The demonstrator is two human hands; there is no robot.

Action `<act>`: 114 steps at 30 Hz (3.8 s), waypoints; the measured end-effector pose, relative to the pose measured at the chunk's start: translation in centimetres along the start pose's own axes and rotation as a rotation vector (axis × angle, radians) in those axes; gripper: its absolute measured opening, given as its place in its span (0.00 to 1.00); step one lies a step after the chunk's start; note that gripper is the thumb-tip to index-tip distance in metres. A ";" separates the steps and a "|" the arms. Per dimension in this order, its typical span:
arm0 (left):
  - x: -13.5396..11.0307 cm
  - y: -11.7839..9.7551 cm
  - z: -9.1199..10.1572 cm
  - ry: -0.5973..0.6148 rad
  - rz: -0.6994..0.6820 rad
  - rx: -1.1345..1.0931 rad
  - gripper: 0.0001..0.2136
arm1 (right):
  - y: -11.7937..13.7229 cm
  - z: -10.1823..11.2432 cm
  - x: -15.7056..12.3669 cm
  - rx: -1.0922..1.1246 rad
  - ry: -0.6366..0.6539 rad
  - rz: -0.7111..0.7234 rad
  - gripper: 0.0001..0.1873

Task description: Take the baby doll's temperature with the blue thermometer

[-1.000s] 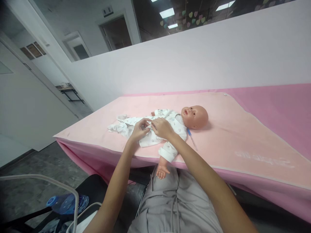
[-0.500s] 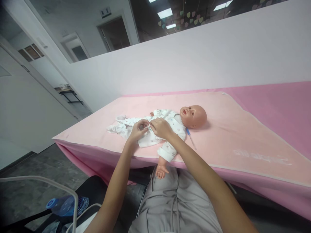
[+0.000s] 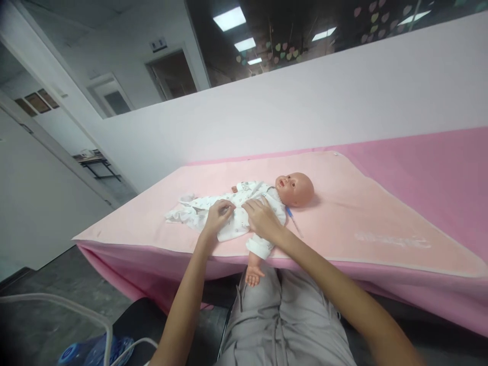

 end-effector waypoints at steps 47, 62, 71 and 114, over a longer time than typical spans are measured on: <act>9.7 -0.5 -6.7 0.120 0.359 0.256 0.14 | -7.1 13.3 -4.2 -0.083 -0.167 -0.721 0.13; 9.8 -0.4 -6.8 0.122 0.357 0.235 0.14 | -4.7 6.3 -6.1 0.585 0.202 -0.658 0.26; 9.8 -0.3 -6.8 0.109 0.343 0.241 0.14 | -8.0 13.5 -2.8 0.867 -0.189 -0.664 0.34; 8.1 -4.6 -6.8 0.426 -0.073 -0.275 0.14 | -6.2 4.4 -9.9 -0.039 0.225 -0.319 0.16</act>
Point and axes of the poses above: each hand's wrist, its own x-axis towards the middle knuckle, its own z-axis out of the back of the hand, y = z × x, the point moved 4 cm from there along x, towards the middle knuckle, and after that the axes turned 9 degrees about z, right-handed, at the moved point
